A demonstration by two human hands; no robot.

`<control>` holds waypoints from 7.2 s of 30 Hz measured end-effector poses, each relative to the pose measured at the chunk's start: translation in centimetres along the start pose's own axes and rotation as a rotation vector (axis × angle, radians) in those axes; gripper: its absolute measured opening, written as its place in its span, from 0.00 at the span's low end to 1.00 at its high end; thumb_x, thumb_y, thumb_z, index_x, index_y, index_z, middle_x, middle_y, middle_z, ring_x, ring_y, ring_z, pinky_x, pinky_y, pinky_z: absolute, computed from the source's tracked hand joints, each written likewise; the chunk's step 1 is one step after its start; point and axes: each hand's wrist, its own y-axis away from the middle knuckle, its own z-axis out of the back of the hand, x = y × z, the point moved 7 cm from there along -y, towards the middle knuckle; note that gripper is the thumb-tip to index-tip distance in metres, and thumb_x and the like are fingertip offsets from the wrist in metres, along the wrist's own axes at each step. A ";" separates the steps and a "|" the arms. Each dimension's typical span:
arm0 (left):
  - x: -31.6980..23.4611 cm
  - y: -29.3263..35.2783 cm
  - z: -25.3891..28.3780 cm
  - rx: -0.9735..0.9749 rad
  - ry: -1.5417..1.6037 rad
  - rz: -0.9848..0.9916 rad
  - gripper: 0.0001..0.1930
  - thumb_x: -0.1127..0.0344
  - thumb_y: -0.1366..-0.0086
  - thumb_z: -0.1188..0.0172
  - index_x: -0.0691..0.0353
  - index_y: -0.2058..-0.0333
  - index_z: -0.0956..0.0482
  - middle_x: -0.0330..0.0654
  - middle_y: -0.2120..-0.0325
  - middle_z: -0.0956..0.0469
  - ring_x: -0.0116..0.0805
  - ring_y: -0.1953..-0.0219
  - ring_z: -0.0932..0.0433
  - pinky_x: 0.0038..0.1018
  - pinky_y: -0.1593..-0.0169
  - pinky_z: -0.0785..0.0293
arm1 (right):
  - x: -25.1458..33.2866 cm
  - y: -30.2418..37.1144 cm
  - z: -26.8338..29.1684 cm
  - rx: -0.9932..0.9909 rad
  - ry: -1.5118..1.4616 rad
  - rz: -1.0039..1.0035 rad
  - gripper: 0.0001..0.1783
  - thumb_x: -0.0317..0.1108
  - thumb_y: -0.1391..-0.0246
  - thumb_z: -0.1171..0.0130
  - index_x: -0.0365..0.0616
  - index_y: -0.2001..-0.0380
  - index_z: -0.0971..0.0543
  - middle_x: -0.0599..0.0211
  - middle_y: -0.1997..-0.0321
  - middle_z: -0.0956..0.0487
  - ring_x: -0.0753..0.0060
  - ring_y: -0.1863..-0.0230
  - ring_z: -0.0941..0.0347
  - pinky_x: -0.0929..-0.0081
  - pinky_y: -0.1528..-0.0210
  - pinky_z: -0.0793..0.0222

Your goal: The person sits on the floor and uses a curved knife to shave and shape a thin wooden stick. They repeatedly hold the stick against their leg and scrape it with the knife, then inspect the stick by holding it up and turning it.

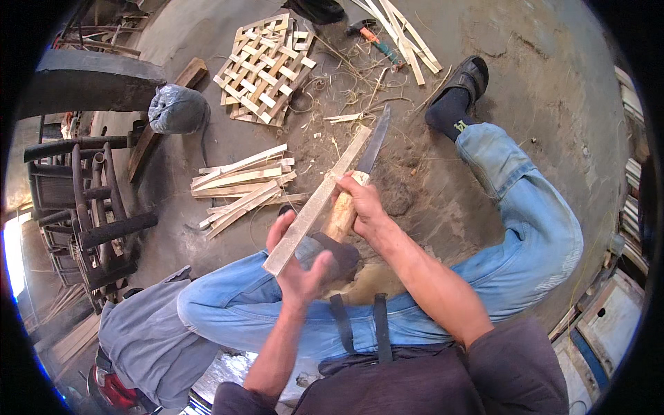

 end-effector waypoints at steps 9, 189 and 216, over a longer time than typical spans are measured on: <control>0.5 -2.0 2.1 -0.469 0.155 -0.019 0.16 0.60 0.29 0.51 0.63 0.49 0.36 0.47 0.51 0.30 0.40 0.44 0.33 0.40 0.35 0.42 | 1.9 2.6 2.8 -0.145 1.040 0.194 0.19 0.40 0.50 0.34 0.39 0.62 0.27 0.60 0.71 0.19 0.69 0.73 0.21 0.69 0.69 0.26; -3.8 0.5 6.3 -0.280 0.537 -0.162 0.22 0.46 0.32 0.52 0.59 0.53 0.32 0.36 0.70 0.35 0.28 0.67 0.35 0.28 0.60 0.37 | 8.2 1.7 -9.5 0.536 0.411 0.135 0.19 0.36 0.51 0.30 0.39 0.58 0.22 0.64 0.62 0.19 0.73 0.62 0.22 0.72 0.58 0.24; -1.0 -12.1 0.1 -0.198 -0.366 -0.066 0.19 0.72 0.45 0.41 0.63 0.53 0.31 0.40 0.73 0.32 0.30 0.70 0.31 0.27 0.63 0.30 | 2.8 6.6 -1.8 0.106 1.612 0.466 0.24 0.41 0.50 0.38 0.35 0.57 0.31 0.41 0.69 0.20 0.36 0.62 0.23 0.48 0.59 0.27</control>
